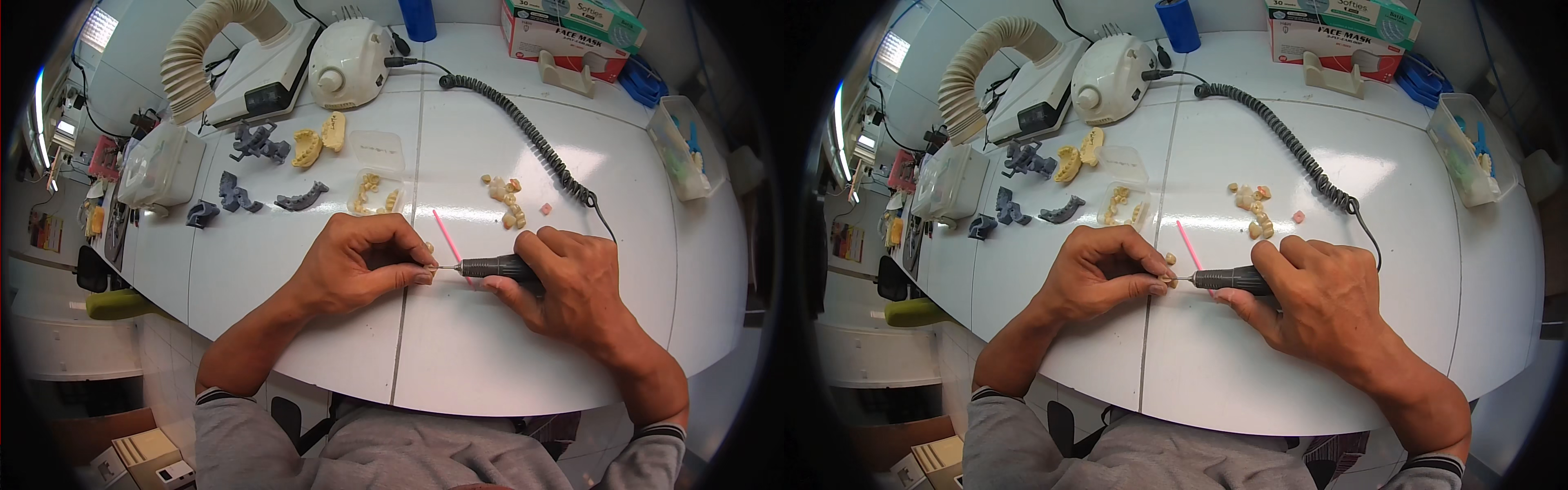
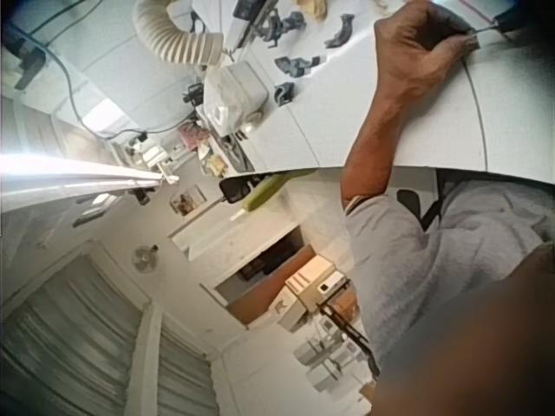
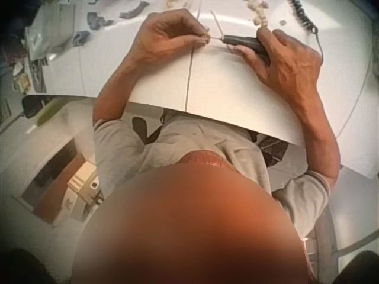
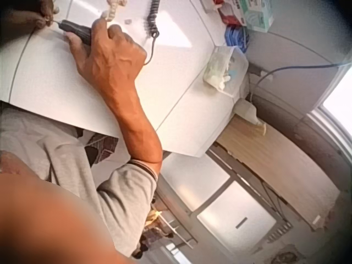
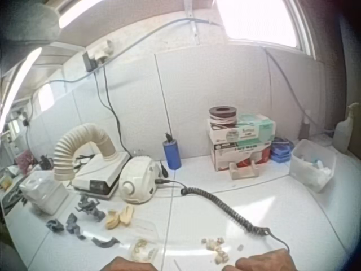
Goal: Polishing and finishing a dental prosthesis using a micro-motor handpiece.
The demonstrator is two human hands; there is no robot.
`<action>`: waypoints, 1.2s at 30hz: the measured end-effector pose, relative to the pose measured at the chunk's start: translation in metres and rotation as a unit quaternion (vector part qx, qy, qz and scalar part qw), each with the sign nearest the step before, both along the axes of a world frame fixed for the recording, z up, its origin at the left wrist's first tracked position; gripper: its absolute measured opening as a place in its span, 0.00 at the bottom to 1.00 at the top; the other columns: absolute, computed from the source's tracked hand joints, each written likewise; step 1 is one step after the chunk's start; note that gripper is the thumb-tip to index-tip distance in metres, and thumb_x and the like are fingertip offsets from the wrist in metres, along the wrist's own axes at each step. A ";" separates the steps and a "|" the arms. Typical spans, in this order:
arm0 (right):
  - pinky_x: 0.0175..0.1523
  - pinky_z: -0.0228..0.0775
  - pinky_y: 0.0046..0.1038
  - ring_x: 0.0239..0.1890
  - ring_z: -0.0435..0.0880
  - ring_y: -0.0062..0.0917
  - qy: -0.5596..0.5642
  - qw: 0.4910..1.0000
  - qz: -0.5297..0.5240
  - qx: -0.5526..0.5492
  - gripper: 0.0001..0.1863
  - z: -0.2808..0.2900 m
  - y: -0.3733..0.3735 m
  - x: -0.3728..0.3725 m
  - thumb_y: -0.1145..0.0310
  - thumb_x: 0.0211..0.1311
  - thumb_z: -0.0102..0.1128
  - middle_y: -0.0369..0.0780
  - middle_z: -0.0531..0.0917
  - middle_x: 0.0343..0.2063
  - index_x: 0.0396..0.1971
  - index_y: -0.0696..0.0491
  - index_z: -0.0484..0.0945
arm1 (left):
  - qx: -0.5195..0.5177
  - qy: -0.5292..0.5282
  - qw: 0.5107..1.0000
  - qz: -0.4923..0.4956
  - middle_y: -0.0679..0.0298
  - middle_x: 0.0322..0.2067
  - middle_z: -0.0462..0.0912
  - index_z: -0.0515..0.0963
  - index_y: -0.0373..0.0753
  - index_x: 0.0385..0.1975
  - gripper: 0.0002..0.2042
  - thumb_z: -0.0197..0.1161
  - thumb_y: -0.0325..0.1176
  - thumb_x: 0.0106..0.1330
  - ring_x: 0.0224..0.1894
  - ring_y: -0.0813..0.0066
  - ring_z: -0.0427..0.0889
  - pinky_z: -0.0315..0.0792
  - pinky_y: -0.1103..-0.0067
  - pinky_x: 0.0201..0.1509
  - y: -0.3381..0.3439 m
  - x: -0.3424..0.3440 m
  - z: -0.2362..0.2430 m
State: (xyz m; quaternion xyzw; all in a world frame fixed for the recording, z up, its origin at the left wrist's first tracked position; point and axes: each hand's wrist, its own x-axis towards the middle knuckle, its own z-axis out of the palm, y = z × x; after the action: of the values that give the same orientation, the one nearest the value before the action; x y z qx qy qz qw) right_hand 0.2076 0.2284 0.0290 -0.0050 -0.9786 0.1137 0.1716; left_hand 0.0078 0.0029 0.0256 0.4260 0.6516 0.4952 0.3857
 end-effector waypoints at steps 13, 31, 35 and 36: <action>0.20 0.62 0.31 0.14 0.75 0.23 0.005 1.000 -0.008 0.007 0.28 -0.004 -0.002 0.000 0.38 0.62 0.76 0.34 0.78 0.16 0.32 0.52 0.84 | -0.022 -0.036 0.999 0.023 0.57 0.39 0.93 0.86 0.33 0.40 0.07 0.75 0.16 0.65 0.44 0.73 0.93 0.83 0.70 0.65 0.002 0.003 0.002; 0.22 0.64 0.32 0.16 0.78 0.25 -0.021 0.999 -0.020 -0.014 0.27 -0.002 -0.005 0.002 0.38 0.67 0.72 0.35 0.79 0.17 0.32 0.50 0.84 | 0.011 -0.043 0.999 0.009 0.58 0.40 0.91 0.87 0.31 0.39 0.05 0.74 0.17 0.67 0.45 0.76 0.91 0.85 0.78 0.55 0.000 0.000 -0.007; 0.22 0.65 0.33 0.17 0.81 0.26 -0.026 0.999 -0.026 -0.036 0.26 -0.002 -0.003 0.002 0.38 0.68 0.71 0.36 0.80 0.17 0.32 0.50 0.84 | 0.024 0.004 1.000 -0.007 0.57 0.40 0.92 0.87 0.31 0.39 0.05 0.73 0.16 0.67 0.45 0.74 0.91 0.85 0.78 0.56 -0.003 -0.002 -0.012; 0.22 0.66 0.33 0.18 0.82 0.26 -0.028 0.999 -0.022 -0.032 0.26 -0.001 -0.003 0.002 0.38 0.68 0.70 0.36 0.80 0.17 0.32 0.49 0.84 | 0.036 0.001 0.999 -0.009 0.56 0.40 0.92 0.87 0.31 0.39 0.06 0.73 0.16 0.67 0.45 0.73 0.91 0.85 0.77 0.56 -0.003 -0.003 -0.013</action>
State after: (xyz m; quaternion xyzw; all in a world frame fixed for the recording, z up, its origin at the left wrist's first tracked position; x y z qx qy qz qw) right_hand 0.2097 0.2255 0.0278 -0.0352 -0.9784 0.1414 0.1468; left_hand 0.0049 0.0003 0.0130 0.4457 0.6300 0.5142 0.3741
